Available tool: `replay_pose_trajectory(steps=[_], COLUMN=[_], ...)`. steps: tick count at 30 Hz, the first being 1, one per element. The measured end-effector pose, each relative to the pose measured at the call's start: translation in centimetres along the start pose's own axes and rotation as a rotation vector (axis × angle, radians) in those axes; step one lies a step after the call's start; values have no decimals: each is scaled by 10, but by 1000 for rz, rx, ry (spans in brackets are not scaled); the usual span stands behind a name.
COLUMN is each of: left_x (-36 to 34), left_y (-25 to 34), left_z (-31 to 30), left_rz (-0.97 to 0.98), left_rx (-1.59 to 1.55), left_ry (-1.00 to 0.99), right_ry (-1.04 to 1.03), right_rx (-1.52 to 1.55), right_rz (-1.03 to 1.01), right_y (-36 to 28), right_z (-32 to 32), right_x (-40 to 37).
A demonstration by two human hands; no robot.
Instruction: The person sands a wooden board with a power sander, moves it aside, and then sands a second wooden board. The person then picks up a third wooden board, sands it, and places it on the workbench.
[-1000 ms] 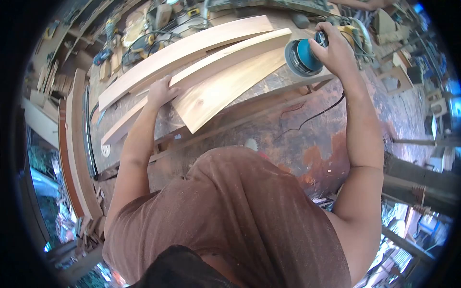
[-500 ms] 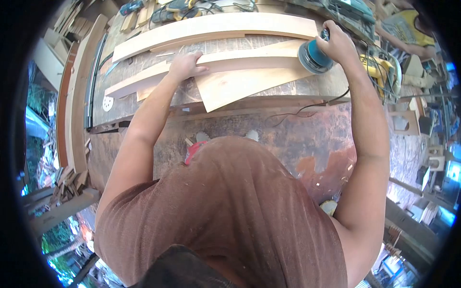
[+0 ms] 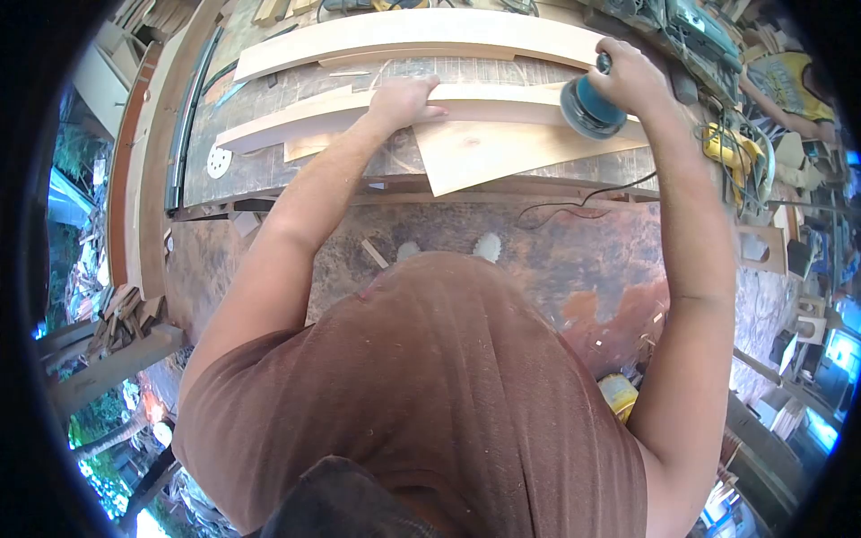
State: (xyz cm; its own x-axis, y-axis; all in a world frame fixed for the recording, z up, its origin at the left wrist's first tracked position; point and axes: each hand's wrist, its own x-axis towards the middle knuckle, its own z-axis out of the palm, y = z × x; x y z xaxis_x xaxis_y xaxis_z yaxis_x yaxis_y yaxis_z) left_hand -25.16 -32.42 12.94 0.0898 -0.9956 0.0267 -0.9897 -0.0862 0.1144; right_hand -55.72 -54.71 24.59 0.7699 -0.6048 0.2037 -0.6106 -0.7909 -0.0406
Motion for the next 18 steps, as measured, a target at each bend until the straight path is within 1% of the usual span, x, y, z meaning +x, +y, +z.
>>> replay_pose_trajectory(steps=[3, 6, 8, 11, 12, 15, 16, 17, 18], left_x=[-2, -4, -13, -45, -56, -85, -94, -99, -102], left_y=[-4, -22, -49, -102, -119, -167, -180, -188, -189], left_z=[-2, -1, -1, -16, -21, -28, -27, -24, -25], left_rz=[22, 72, 54, 56, 54, 33, -12, -52, -32], left_rx=[-32, -118, -150, -87, -79, -25, -35, -45, -48], left_ry=[-16, -5, -54, -97, -113, -135, -126, -119, -115], right_ry=[11, -18, -63, -55, -98, -125, -57, -56, -118], right_rx=[-27, -42, -28, -41, -47, -68, -49, -56, -53], right_rz=[-10, 55, 84, 99, 127, 135, 88, 100, 98], right_y=[-43, -94, -114, -151, -168, -209, -218, -225, -239], right_z=[6, 2, 8, 11, 7, 6, 11, 14, 13], right_x=[8, 16, 24, 34, 38, 50, 55, 60, 65])
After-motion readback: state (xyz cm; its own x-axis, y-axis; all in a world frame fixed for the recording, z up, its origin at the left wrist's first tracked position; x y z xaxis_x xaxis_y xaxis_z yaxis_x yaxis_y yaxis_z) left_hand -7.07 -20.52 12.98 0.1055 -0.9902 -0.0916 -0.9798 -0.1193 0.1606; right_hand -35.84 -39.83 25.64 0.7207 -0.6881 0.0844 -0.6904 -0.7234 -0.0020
